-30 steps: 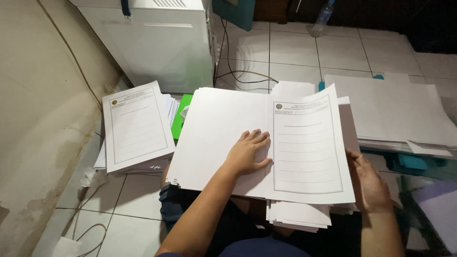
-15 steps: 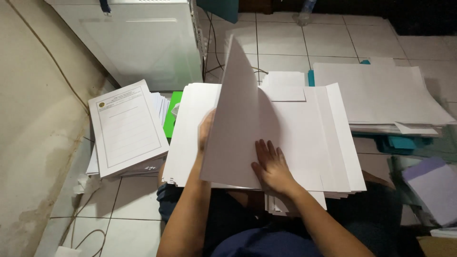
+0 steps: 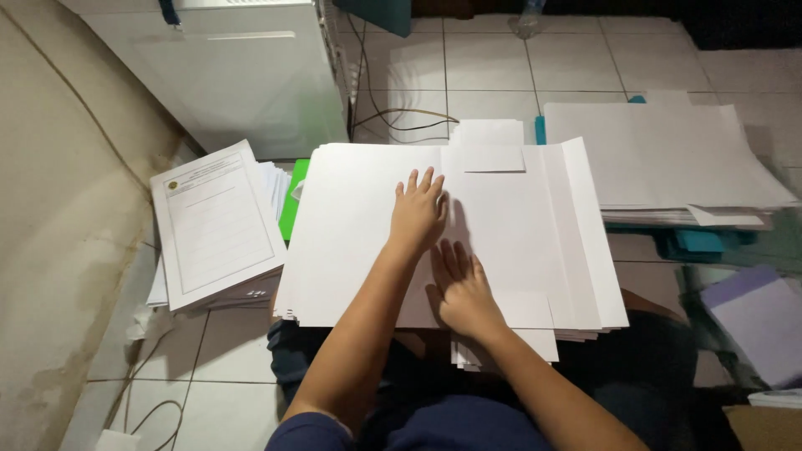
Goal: The person sits on the floor and repeatedly picks up printed sheets from a pile on the left, places them onto a larger stack on their lap, and smooths them down with both hands. The task involves handling paper sheets and organizing them into a neat pile.
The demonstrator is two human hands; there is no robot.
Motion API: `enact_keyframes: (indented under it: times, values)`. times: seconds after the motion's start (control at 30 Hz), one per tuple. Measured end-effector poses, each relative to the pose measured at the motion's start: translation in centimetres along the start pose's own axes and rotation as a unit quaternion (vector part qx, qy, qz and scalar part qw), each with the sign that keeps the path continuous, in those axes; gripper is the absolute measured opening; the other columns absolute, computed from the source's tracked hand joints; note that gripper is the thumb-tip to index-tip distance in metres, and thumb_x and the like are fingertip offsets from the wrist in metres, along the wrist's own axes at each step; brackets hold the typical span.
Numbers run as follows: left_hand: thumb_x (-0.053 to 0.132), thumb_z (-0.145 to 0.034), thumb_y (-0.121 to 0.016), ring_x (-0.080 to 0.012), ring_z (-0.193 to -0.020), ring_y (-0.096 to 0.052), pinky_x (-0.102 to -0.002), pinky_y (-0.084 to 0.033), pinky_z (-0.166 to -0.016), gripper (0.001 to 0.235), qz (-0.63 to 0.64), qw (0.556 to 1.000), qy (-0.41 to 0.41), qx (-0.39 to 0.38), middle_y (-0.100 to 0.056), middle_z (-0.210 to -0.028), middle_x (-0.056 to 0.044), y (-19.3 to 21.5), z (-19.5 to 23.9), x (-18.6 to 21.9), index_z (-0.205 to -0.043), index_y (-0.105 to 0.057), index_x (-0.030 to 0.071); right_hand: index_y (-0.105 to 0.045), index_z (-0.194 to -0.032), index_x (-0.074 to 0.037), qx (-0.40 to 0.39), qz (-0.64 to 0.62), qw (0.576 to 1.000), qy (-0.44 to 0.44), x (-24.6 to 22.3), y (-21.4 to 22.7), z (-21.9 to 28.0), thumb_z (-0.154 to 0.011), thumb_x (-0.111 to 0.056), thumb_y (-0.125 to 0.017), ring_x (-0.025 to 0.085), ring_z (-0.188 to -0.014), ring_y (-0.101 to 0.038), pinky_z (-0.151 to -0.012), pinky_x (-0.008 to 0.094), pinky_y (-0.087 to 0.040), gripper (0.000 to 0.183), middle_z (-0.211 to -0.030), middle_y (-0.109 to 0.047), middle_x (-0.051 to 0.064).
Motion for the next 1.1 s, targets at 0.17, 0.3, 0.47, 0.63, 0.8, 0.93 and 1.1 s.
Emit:
enact_keyframes:
  times: [0.17, 0.3, 0.47, 0.63, 0.8, 0.93, 1.1]
  values:
    - [0.030, -0.095, -0.057, -0.0322, -0.146, -0.045, -0.056, -0.031, -0.120, 0.052, -0.011, 1.000, 0.009, 0.006, -0.055, -0.155, -0.009, -2.4, 0.7, 0.0, -0.145, -0.060, 0.017, -0.027, -0.161, -0.008, -0.017, -0.087, 0.996, -0.001, 3.3, -1.1, -0.4, -0.107, -0.038, -0.033, 0.034, -0.160, -0.007, -0.128, 0.050, -0.004, 0.062, -0.172, -0.018, 0.014]
    - [0.026, -0.096, -0.057, -0.0302, -0.146, -0.046, -0.052, -0.030, -0.121, 0.049, 0.005, 1.000, 0.018, -0.012, -0.055, -0.154, -0.009, -1.2, 0.9, 0.4, -0.144, -0.060, 0.016, -0.020, -0.165, -0.010, 0.045, -0.061, 0.993, -0.095, 9.9, 0.6, 1.1, -0.107, -0.039, -0.036, 0.034, -0.159, -0.012, -0.128, 0.049, -0.009, 0.067, -0.173, -0.015, 0.015]
    - [0.024, -0.095, -0.060, -0.0313, -0.147, -0.045, -0.052, -0.029, -0.122, 0.050, 0.015, 1.000, 0.022, -0.013, -0.055, -0.154, -0.011, -0.9, 0.9, 0.5, -0.143, -0.061, 0.013, -0.020, -0.166, -0.014, 0.097, -0.042, 0.973, -0.205, 15.3, 1.5, 3.3, -0.107, -0.048, -0.034, 0.037, -0.160, -0.004, -0.127, 0.055, 0.000, 0.070, -0.174, -0.013, 0.016]
    - [0.026, -0.095, -0.060, -0.0297, -0.148, -0.043, -0.052, -0.027, -0.123, 0.050, 0.008, 0.999, 0.031, -0.016, -0.054, -0.155, -0.010, -1.4, 1.0, 0.3, -0.144, -0.060, 0.014, -0.022, -0.167, -0.016, 0.123, -0.011, 0.960, -0.252, 19.4, 2.0, 5.2, -0.108, -0.054, -0.029, 0.039, -0.160, -0.003, -0.127, 0.055, 0.002, 0.070, -0.173, -0.014, 0.021]
    - [0.031, -0.097, -0.057, -0.0310, -0.150, -0.040, -0.053, -0.025, -0.124, 0.052, 0.016, 0.998, 0.038, -0.039, -0.052, -0.157, -0.012, -0.5, 0.9, 0.9, -0.146, -0.059, 0.014, -0.023, -0.166, -0.014, 0.115, -0.038, 0.972, -0.202, 21.7, 2.0, 3.6, -0.109, -0.043, -0.030, 0.038, -0.160, -0.010, -0.128, 0.053, -0.008, 0.064, -0.172, -0.016, 0.022]
    - [0.035, -0.096, -0.057, -0.0321, -0.151, -0.040, -0.054, -0.025, -0.124, 0.053, 0.012, 0.998, 0.043, -0.046, -0.052, -0.157, -0.012, -0.1, 0.9, 1.1, -0.145, -0.060, 0.016, -0.025, -0.166, -0.012, 0.126, -0.021, 0.977, -0.168, 24.0, 4.0, -1.8, -0.110, -0.043, -0.030, 0.039, -0.159, -0.014, -0.127, 0.053, -0.011, 0.064, -0.171, -0.020, 0.023]
    - [0.043, -0.093, -0.057, -0.0338, -0.151, -0.040, -0.056, -0.025, -0.124, 0.056, 0.018, 0.998, 0.038, -0.054, -0.052, -0.157, -0.014, -0.1, 0.6, 1.2, -0.144, -0.061, 0.019, -0.025, -0.166, -0.006, 0.126, -0.012, 0.983, -0.129, 28.3, 5.8, -10.9, -0.110, -0.043, -0.031, 0.038, -0.160, -0.014, -0.129, 0.050, -0.009, 0.067, -0.172, -0.017, 0.024]
Point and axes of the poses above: each hand's wrist, its own z-axis away from the middle knuckle, its own y-axis out of the back of the hand, x = y × z, the point moved 10 cm from there along -z, towards the middle knuckle
